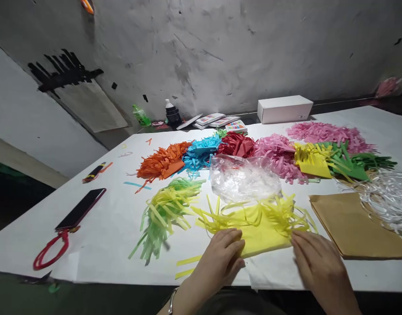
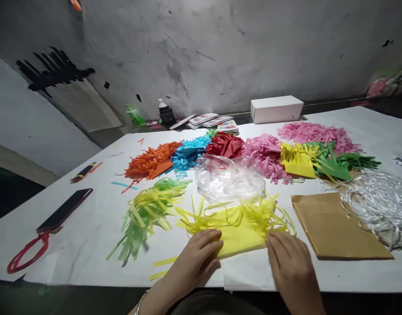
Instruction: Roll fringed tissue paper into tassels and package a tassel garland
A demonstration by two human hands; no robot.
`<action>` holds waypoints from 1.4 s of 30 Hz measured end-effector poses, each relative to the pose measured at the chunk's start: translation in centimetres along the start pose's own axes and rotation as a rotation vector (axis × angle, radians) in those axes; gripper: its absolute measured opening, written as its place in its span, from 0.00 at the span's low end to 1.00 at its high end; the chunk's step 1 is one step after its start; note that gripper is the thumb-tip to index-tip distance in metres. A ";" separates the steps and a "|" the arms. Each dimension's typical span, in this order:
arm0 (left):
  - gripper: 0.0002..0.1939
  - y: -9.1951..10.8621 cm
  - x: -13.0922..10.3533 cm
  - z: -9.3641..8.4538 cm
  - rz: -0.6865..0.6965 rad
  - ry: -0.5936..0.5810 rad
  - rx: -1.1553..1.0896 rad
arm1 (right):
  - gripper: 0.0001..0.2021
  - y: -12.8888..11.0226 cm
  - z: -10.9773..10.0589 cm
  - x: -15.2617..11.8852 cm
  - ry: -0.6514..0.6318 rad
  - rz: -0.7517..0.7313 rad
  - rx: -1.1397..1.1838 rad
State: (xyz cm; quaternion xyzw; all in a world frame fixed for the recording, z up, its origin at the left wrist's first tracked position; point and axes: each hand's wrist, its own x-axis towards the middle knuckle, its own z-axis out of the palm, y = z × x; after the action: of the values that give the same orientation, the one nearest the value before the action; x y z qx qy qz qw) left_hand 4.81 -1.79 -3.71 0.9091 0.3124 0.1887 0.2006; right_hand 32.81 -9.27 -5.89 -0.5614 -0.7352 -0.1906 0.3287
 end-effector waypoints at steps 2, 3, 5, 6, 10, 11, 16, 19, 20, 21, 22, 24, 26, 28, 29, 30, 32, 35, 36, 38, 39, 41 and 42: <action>0.14 0.0 0.3 0.2 0.005 0.023 -0.003 | 0.13 -0.9 -0.3 1.4 -0.071 -0.109 0.123; 0.13 0.0 0.4 0.2 0.008 0.028 -0.002 | 0.15 -1.2 -0.2 2.1 -0.116 -0.172 0.174; 0.13 -0.2 0.5 0.1 0.016 0.025 0.002 | 0.15 -1.6 0.4 2.9 -0.170 -0.238 0.257; 0.13 -0.3 0.4 0.0 0.016 0.018 0.003 | 0.14 -1.6 0.8 3.1 -0.174 -0.232 0.297; 0.13 -0.3 -0.2 -0.7 0.010 -0.024 0.005 | 0.09 -2.0 1.5 2.8 -0.186 -0.105 0.467; 0.14 -0.1 -0.3 -0.8 0.006 -0.028 0.008 | 0.08 -2.3 1.5 2.6 -0.184 -0.081 0.494; 0.14 1.5 0.0 -0.4 0.010 -0.021 -0.036 | 0.07 -4.0 1.2 2.1 -0.165 0.010 0.568; 0.11 2.1 0.4 -0.1 -0.003 -0.004 -0.086 | 0.07 -4.4 1.3 1.9 -0.167 0.043 0.566; 0.10 2.1 0.5 0.0 -0.010 0.004 -0.095 | 0.07 -4.5 1.3 1.8 -0.167 0.051 0.563; 0.10 2.1 0.6 0.0 -0.011 0.013 -0.101 | 0.07 -4.5 1.4 1.8 -0.165 0.059 0.561; 0.10 2.0 0.6 0.0 -0.010 0.021 -0.105 | 0.07 -4.5 1.4 1.8 -0.162 0.067 0.560; 0.10 1.9 0.5 0.0 -0.008 0.031 -0.113 | 0.08 -4.5 1.4 1.8 -0.160 0.078 0.563; 0.10 1.8 0.5 0.0 -0.016 0.033 -0.122 | 0.08 -4.6 1.5 1.8 -0.162 0.079 0.561; 0.10 1.8 0.5 -0.1 -0.022 0.032 -0.130 | 0.09 -4.6 1.6 1.7 -0.173 0.079 0.557; 0.10 1.8 0.6 -0.1 -0.023 0.032 -0.133 | 0.09 -4.6 1.6 1.6 -0.182 0.082 0.553; 0.09 1.9 0.6 -0.2 -0.027 0.029 -0.136 | 0.10 -4.6 1.7 1.5 -0.190 0.084 0.549; 0.08 2.0 0.7 -0.3 -0.038 0.018 -0.143 | 0.12 -4.6 1.8 1.5 -0.196 0.101 0.539; 0.07 2.1 0.8 -0.5 -0.051 0.006 -0.155 | 0.14 -4.6 1.7 1.6 -0.181 0.131 0.528; 0.08 2.1 0.8 -0.5 -0.050 0.008 -0.156 | 0.14 -4.6 1.7 1.7 -0.178 0.138 0.526; 0.09 2.0 0.8 -0.5 -0.048 0.015 -0.162 | 0.14 -4.5 1.7 1.8 -0.178 0.144 0.530; 0.09 2.0 0.8 -0.4 -0.048 0.020 -0.166 | 0.13 -4.5 1.7 1.8 -0.180 0.152 0.532; 0.10 1.8 0.7 -0.3 -0.042 0.031 -0.181 | 0.13 -4.5 1.9 1.6 -0.204 0.192 0.530; 0.10 1.8 0.7 -0.3 -0.037 0.038 -0.189 | 0.14 -4.5 2.0 1.4 -0.226 0.218 0.526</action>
State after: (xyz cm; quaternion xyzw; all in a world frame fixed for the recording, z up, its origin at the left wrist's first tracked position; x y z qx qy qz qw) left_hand 6.07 -2.55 -2.45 0.8765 0.3138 0.2307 0.2831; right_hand 27.76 -8.38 -5.91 -0.5501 -0.7266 0.1064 0.3976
